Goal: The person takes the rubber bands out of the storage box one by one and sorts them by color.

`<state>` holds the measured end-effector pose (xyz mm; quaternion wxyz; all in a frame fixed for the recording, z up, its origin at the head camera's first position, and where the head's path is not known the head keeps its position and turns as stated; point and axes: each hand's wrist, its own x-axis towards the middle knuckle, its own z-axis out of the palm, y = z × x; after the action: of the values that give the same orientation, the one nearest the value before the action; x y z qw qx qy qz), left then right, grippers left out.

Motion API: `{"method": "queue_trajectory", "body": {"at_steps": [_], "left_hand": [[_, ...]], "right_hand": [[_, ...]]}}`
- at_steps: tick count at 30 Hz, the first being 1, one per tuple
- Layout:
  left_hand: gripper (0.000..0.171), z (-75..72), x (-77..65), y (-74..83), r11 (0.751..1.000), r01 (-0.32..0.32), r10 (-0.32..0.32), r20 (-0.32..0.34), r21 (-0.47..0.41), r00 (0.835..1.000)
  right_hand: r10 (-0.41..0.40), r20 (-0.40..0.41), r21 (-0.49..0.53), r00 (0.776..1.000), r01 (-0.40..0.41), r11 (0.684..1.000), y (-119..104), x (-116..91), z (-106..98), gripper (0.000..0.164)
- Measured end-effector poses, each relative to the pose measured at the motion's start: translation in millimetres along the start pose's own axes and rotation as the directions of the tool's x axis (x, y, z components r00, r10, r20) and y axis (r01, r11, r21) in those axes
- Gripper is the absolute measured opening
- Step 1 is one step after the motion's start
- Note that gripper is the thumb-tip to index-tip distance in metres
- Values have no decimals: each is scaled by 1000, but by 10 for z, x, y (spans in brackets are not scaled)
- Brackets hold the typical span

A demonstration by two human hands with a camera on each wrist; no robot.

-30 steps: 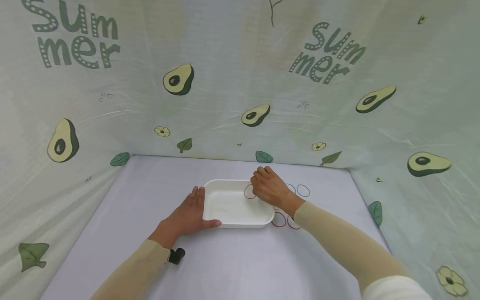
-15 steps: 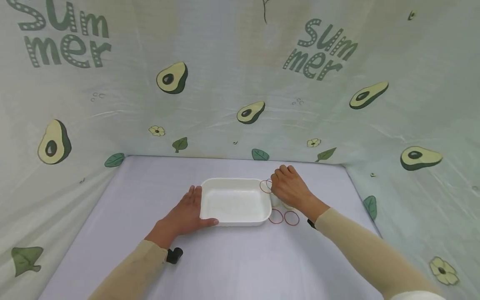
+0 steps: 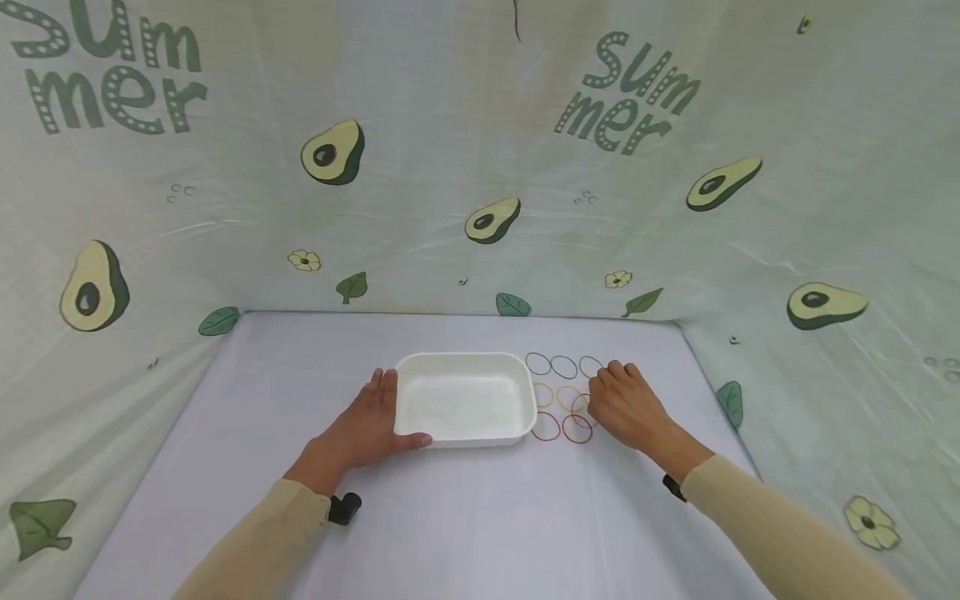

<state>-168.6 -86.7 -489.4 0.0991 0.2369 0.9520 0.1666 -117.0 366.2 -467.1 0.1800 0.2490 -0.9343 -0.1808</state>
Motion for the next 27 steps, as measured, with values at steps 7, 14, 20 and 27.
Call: {"method": "queue_trajectory", "body": {"at_steps": [7, 14, 20, 27], "left_hand": [[135, -37, -8, 1, 1000, 11, -11, -5, -17, 1000], [136, -32, 7, -19, 1000, 14, -14, 17, -19, 1000], [136, -27, 14, -24, 1000, 5, -5, 15, -4, 1000], [135, -31, 13, 6, 1000, -1, 0, 18, 31, 1000]], "right_hand": [[14, 80, 36, 997, -17, 999, -5, -325, 55, 32], [60, 96, 34, 994, -64, 997, 21, -444, 204, 31], [83, 123, 14, 989, -85, 996, 49, -442, 318, 29], [93, 152, 15, 984, -96, 995, 38, -467, 346, 26]]}}
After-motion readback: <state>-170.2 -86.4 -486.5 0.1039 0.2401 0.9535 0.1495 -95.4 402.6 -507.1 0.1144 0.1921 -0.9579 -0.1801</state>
